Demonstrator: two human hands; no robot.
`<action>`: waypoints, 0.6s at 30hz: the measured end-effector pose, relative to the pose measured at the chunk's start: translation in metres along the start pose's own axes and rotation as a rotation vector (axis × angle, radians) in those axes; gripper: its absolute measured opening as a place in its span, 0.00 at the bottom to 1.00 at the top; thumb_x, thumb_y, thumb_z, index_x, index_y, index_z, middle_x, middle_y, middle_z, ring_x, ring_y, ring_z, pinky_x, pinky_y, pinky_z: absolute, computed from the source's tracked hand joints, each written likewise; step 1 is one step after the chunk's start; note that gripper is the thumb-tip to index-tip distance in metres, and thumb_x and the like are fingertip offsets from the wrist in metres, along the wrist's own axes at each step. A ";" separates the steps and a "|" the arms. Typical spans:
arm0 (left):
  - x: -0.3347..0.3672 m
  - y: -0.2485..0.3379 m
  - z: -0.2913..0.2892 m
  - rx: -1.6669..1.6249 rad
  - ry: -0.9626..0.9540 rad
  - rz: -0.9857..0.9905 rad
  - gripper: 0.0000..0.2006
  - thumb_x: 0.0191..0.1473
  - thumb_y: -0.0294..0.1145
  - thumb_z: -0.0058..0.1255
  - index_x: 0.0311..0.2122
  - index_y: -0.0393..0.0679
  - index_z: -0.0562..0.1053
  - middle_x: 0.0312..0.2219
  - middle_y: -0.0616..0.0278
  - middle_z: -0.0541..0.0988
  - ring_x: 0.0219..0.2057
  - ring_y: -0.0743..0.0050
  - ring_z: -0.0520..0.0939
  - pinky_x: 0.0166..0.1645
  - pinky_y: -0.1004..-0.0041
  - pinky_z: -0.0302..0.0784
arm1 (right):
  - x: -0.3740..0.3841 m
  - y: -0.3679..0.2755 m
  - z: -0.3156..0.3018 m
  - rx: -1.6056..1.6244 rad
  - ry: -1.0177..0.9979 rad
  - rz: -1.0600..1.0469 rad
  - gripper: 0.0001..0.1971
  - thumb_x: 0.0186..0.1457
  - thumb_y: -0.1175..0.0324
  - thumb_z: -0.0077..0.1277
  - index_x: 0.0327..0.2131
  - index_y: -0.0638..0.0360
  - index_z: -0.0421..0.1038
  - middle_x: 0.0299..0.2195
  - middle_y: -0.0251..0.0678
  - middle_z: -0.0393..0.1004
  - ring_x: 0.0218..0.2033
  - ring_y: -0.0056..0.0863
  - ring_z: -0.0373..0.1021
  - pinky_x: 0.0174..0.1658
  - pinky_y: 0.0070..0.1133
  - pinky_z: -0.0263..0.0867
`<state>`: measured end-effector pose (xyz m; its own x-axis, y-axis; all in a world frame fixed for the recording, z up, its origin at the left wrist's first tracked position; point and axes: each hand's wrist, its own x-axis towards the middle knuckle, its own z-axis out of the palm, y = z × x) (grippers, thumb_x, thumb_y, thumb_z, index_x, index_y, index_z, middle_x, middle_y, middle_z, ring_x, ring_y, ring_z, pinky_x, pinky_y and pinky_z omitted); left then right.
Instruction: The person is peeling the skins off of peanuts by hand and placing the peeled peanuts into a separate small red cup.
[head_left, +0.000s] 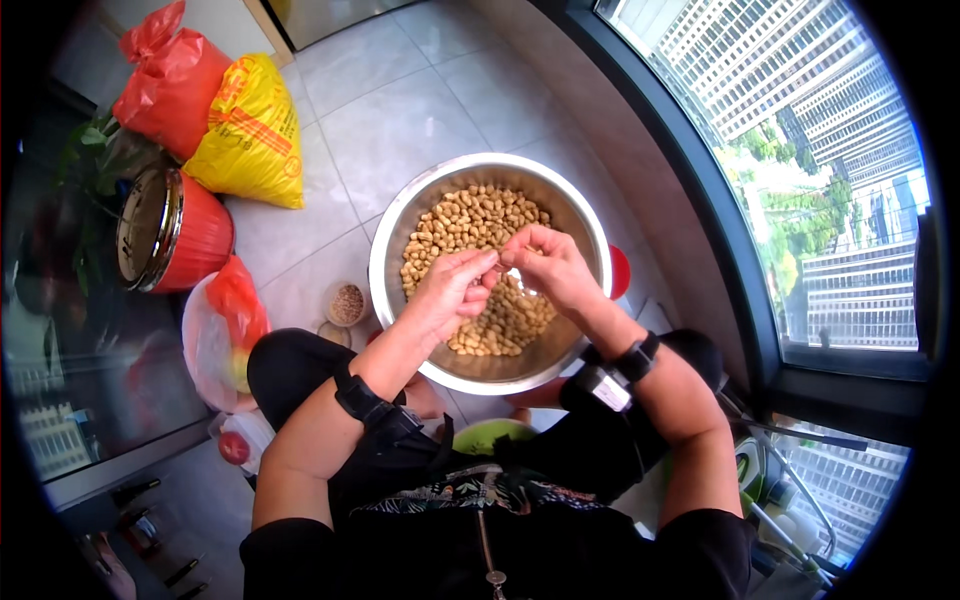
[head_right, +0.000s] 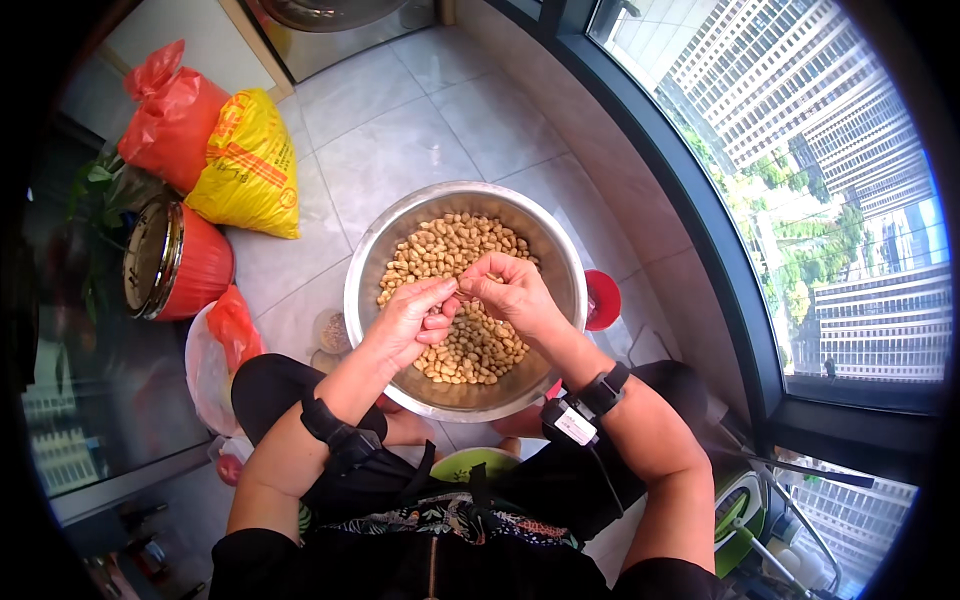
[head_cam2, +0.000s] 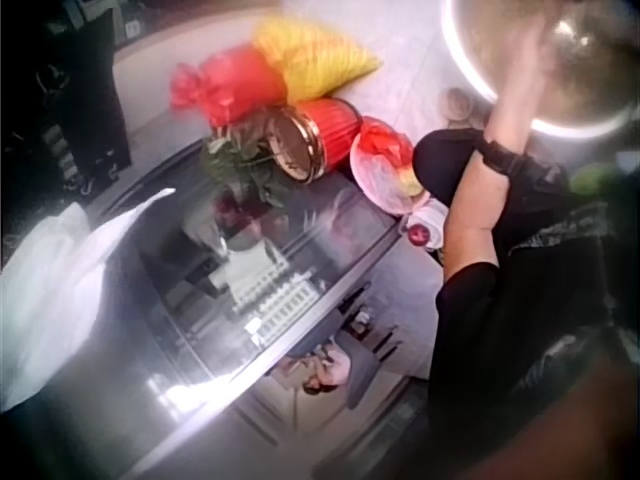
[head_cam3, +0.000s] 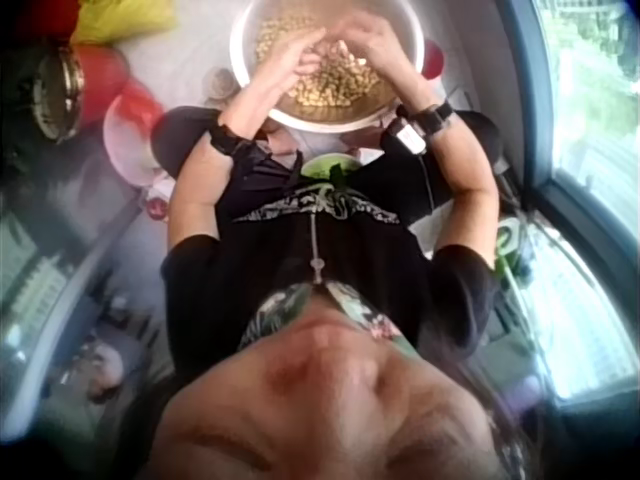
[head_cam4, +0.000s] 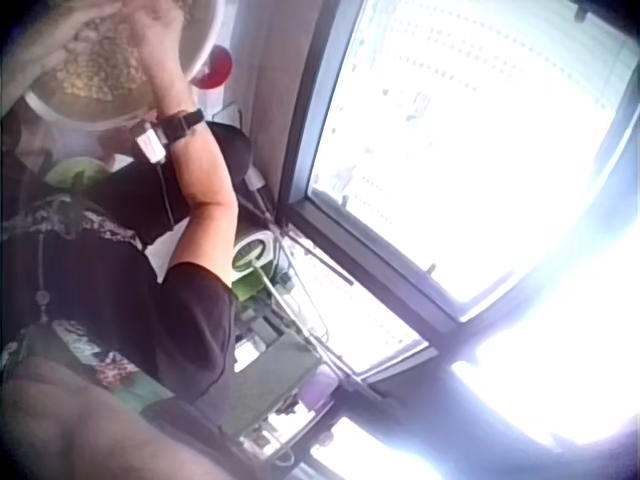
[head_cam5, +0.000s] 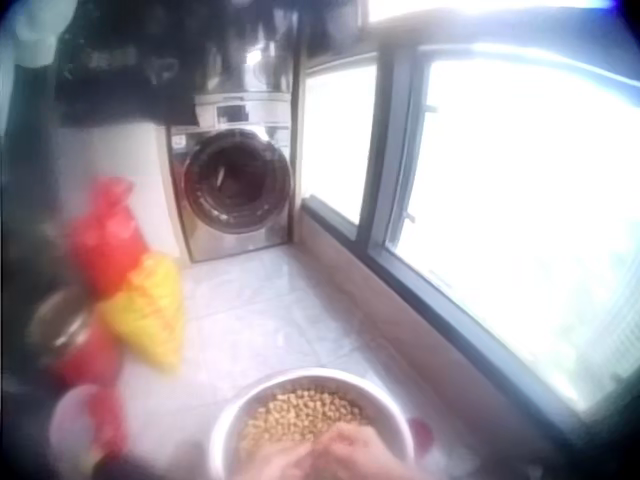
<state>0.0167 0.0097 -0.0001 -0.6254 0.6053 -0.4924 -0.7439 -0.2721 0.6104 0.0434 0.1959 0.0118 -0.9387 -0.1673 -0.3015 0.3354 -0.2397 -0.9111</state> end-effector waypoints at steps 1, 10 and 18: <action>0.000 -0.001 -0.002 -0.028 -0.013 0.020 0.08 0.57 0.34 0.48 0.33 0.39 0.70 0.22 0.68 0.68 0.16 0.92 0.61 0.15 0.89 0.51 | 0.001 0.001 0.000 0.000 -0.004 -0.001 0.04 0.54 0.70 0.53 0.29 0.58 0.70 0.21 0.23 0.70 0.17 0.08 0.58 0.20 0.08 0.50; -0.004 0.003 -0.003 -0.180 -0.024 0.007 0.08 0.58 0.31 0.39 0.36 0.38 0.68 0.24 0.64 0.70 0.20 0.85 0.65 0.18 0.86 0.56 | -0.005 -0.011 0.024 -0.613 -0.036 -0.468 0.06 0.54 0.75 0.51 0.34 0.68 0.74 0.28 0.32 0.76 0.32 0.19 0.72 0.38 0.17 0.68; -0.004 0.007 0.007 -0.133 0.035 -0.002 0.11 0.59 0.31 0.39 0.38 0.35 0.70 0.24 0.64 0.71 0.18 0.87 0.64 0.18 0.85 0.56 | -0.002 -0.006 0.003 0.024 0.032 0.010 0.04 0.55 0.70 0.43 0.30 0.58 0.67 0.17 0.21 0.63 0.14 0.08 0.53 0.17 0.09 0.44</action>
<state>0.0156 0.0107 0.0099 -0.6302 0.5801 -0.5160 -0.7682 -0.3695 0.5228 0.0435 0.1942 0.0183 -0.9374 -0.1389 -0.3195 0.3458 -0.2611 -0.9012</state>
